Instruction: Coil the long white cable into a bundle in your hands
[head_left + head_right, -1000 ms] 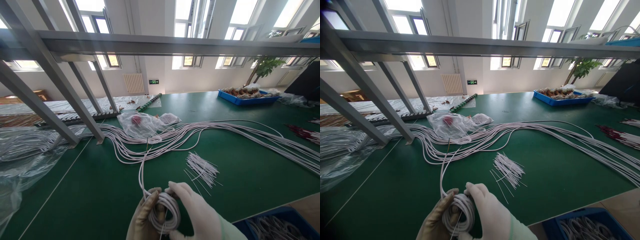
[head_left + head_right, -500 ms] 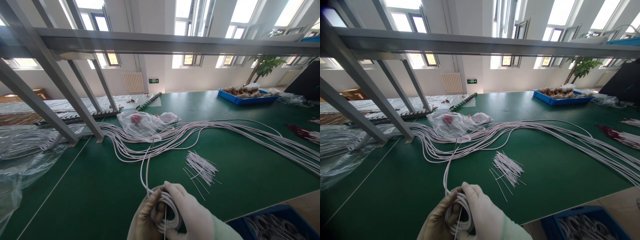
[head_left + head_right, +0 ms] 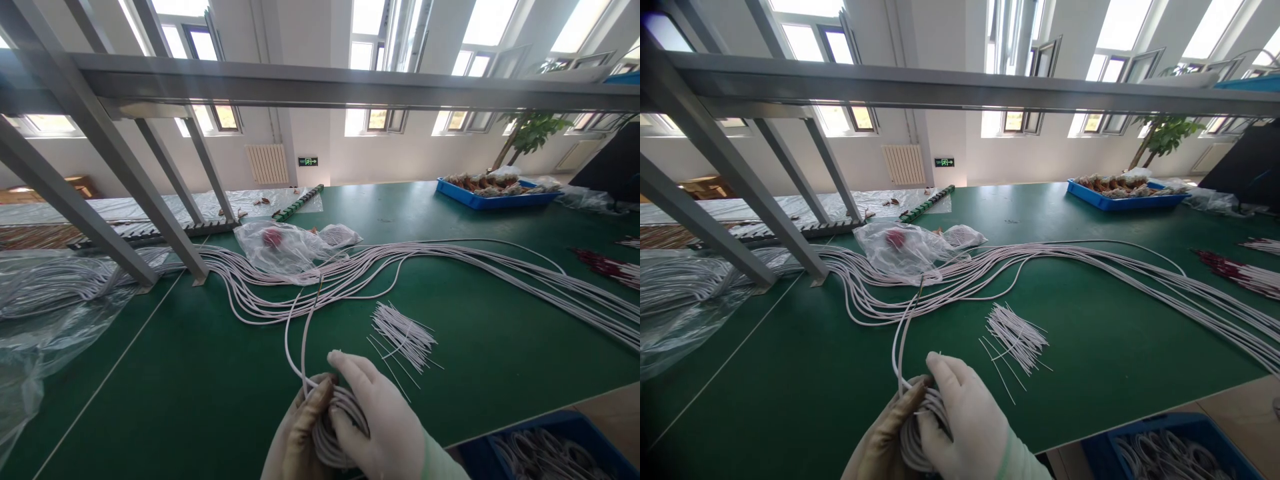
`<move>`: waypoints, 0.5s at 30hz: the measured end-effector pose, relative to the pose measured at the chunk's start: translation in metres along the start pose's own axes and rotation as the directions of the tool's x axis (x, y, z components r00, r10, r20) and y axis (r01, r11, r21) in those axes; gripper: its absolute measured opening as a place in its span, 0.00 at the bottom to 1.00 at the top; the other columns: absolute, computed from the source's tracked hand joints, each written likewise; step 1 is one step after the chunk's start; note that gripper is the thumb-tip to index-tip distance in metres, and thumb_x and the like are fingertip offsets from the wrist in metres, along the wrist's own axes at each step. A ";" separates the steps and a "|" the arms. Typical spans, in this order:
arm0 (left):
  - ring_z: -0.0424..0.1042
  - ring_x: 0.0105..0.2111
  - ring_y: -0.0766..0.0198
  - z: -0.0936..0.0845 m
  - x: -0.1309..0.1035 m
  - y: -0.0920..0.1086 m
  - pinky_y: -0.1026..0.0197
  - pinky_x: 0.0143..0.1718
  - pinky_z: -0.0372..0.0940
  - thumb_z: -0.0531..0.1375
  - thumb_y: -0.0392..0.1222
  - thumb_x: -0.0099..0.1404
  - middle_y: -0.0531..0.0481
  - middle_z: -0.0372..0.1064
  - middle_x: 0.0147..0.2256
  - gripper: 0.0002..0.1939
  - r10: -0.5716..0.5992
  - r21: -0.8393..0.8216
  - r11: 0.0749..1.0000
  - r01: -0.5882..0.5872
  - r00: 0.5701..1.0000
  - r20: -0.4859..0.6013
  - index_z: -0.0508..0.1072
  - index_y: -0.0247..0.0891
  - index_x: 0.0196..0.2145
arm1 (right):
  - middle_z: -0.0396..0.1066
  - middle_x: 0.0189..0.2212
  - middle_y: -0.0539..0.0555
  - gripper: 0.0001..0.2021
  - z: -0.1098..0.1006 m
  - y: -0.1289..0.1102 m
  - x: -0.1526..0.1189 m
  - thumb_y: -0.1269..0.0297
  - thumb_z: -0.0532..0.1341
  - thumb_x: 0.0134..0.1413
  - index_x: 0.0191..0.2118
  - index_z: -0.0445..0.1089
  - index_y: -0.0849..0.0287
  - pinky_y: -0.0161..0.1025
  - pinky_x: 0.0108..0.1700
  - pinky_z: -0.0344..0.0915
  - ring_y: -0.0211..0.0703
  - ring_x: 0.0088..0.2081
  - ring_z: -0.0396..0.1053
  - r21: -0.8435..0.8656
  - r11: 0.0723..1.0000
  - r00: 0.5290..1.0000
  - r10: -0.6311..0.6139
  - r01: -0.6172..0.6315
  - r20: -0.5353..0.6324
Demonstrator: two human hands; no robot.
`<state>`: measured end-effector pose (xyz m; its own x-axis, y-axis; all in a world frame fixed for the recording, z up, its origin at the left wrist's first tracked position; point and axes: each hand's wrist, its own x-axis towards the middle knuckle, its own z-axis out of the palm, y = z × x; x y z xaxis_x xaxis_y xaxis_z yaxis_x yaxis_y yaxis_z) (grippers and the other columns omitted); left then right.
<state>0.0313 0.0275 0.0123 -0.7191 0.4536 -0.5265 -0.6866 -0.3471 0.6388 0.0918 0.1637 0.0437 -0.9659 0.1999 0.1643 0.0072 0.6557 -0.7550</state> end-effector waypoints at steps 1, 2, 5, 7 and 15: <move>0.67 0.65 0.47 -0.002 0.001 -0.003 0.49 0.67 0.63 0.68 0.30 0.62 0.42 0.78 0.55 0.12 0.039 0.035 0.999 -0.039 0.999 0.004 0.84 0.44 0.41 | 0.68 0.63 0.66 0.31 0.000 0.001 0.001 0.69 0.59 0.63 0.70 0.61 0.64 0.56 0.65 0.70 0.58 0.64 0.68 -0.011 0.997 0.996 -0.082 0.082 -0.025; 0.67 0.65 0.47 -0.003 0.002 -0.004 0.50 0.67 0.62 0.68 0.31 0.62 0.43 0.78 0.55 0.11 0.071 0.058 0.996 -0.071 0.997 0.007 0.84 0.46 0.40 | 0.70 0.62 0.65 0.27 -0.001 0.001 0.001 0.70 0.58 0.65 0.69 0.63 0.64 0.54 0.64 0.71 0.56 0.63 0.69 -0.018 0.988 0.986 -0.156 0.155 -0.052; 0.71 0.61 0.47 -0.001 0.006 -0.004 0.51 0.64 0.67 0.68 0.35 0.63 0.45 0.79 0.53 0.07 0.094 0.022 0.995 -0.094 0.996 -0.002 0.84 0.47 0.37 | 0.74 0.58 0.62 0.21 -0.005 -0.002 0.002 0.71 0.56 0.70 0.65 0.69 0.62 0.48 0.62 0.74 0.51 0.59 0.73 -0.020 0.959 0.950 -0.284 0.284 -0.130; 0.76 0.55 0.45 0.003 0.008 -0.001 0.49 0.57 0.73 0.69 0.39 0.64 0.42 0.81 0.47 0.04 0.015 -0.009 1.000 -0.015 1.000 -0.007 0.84 0.45 0.38 | 0.77 0.56 0.60 0.19 -0.008 -0.004 0.001 0.71 0.57 0.70 0.63 0.72 0.59 0.46 0.59 0.76 0.49 0.56 0.75 0.003 0.959 0.947 -0.278 0.282 -0.160; 0.75 0.27 0.61 0.016 -0.004 0.010 0.64 0.25 0.69 0.80 0.43 0.51 0.49 0.78 0.29 0.16 -0.054 -0.064 0.996 0.056 0.998 0.039 0.84 0.41 0.37 | 0.81 0.47 0.56 0.15 -0.010 -0.005 0.006 0.69 0.58 0.69 0.52 0.80 0.56 0.40 0.52 0.79 0.46 0.47 0.79 0.216 0.975 0.989 -0.023 0.054 -0.143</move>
<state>0.0289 0.0353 0.0299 -0.6765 0.5030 -0.5380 -0.7314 -0.3730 0.5709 0.0889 0.1691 0.0548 -0.9189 0.2870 0.2705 -0.1005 0.4928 -0.8643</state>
